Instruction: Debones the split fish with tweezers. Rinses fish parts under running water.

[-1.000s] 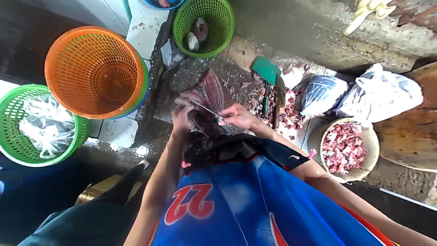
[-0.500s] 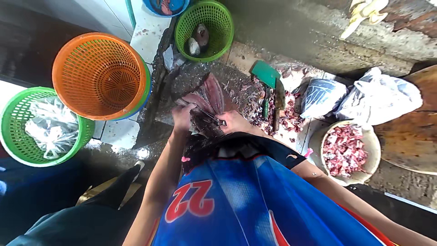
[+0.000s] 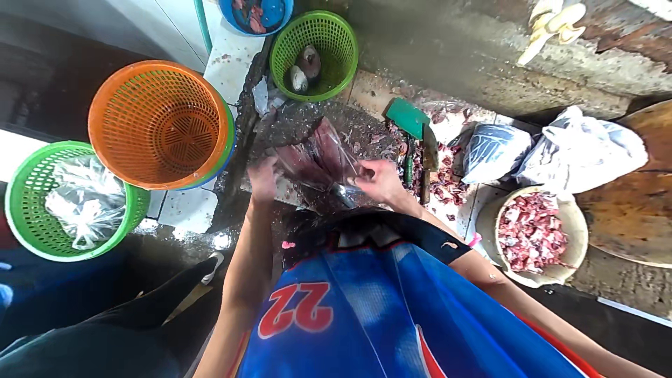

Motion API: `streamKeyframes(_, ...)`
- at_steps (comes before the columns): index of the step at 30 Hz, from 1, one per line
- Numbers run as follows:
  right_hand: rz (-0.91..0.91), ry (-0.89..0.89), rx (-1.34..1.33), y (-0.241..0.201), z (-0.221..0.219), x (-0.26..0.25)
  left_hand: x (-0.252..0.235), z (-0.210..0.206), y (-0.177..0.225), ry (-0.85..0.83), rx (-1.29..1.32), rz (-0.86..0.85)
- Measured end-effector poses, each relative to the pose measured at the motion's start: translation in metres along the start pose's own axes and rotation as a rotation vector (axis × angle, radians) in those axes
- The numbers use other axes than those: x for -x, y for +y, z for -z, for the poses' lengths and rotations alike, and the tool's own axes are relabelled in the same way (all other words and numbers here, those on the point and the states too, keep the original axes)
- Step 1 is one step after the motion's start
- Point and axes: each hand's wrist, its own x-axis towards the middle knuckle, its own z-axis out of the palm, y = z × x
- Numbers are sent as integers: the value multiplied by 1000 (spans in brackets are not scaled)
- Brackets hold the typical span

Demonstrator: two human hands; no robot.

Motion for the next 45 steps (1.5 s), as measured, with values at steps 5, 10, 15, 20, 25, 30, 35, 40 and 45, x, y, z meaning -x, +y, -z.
streamKeyframes(5,83,-214,-446,-10,-3,-4,-17,8,5,-137,-195,-45)
streamKeyframes(10,135,-378,-497,-29,-18,-15,-28,4,3,-217,-228,-151)
streamKeyframes(15,102,-423,-527,-33,-25,-18,-9,-6,16,-351,42,-110)
streamKeyframes(20,48,-431,-575,-30,-28,-18,-7,-10,11,-337,126,-96)
streamKeyframes(25,61,-399,-642,-27,-36,-24,3,-17,12,-336,160,-105)
streamKeyframes(30,73,-400,-677,-26,-49,-29,7,-17,11,-323,115,-119)
streamKeyframes(35,144,-426,-241,-33,-35,-35,7,-10,13,-457,30,-194)
streamKeyframes(40,113,-302,-1256,-31,0,-17,24,-27,8,-266,367,-16)
streamKeyframes(45,367,161,-461,-32,-13,-13,52,-35,-17,-332,330,-66)
